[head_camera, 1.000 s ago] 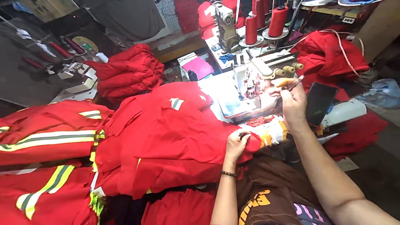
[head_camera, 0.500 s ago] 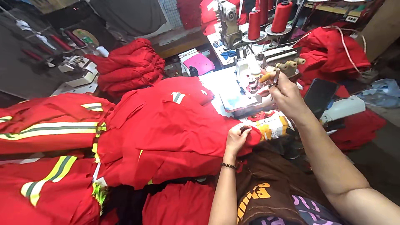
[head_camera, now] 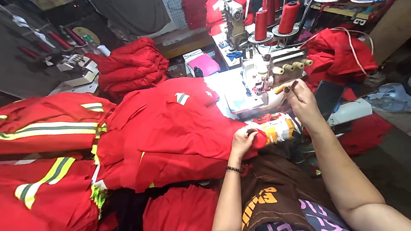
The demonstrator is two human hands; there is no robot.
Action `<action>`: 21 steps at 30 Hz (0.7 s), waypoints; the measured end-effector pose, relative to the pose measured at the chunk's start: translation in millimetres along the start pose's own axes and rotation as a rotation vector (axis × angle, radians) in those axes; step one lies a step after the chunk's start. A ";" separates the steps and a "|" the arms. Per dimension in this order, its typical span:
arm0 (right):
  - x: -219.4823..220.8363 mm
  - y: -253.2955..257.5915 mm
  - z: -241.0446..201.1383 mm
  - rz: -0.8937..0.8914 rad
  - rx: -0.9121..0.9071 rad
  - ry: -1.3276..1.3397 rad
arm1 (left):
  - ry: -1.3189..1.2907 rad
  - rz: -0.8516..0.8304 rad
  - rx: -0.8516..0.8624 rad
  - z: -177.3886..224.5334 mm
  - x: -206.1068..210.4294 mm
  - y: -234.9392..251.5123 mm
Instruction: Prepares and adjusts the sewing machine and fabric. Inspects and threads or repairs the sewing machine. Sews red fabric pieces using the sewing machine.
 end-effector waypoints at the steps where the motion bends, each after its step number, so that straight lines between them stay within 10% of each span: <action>1: 1.0 -2.9 1.5 0.003 0.018 0.025 | 0.005 0.003 0.006 -0.7 0.6 -0.2; 9: 27.4 -10.9 1.9 0.088 -0.046 0.253 | 0.044 0.019 0.053 -0.1 0.9 -2.7; 21: 65.5 -1.9 18.2 0.140 -0.382 -0.139 | 0.020 0.029 0.102 0.1 -0.1 -3.8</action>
Point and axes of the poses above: each hand's wrist, its own y-axis towards the middle knuckle, its own x-axis out of the palm, z = x × y, the point moved 1 cm from there along y, towards the middle knuckle, and after that the axes turned 2 degrees about x, right-handed, at the moved point
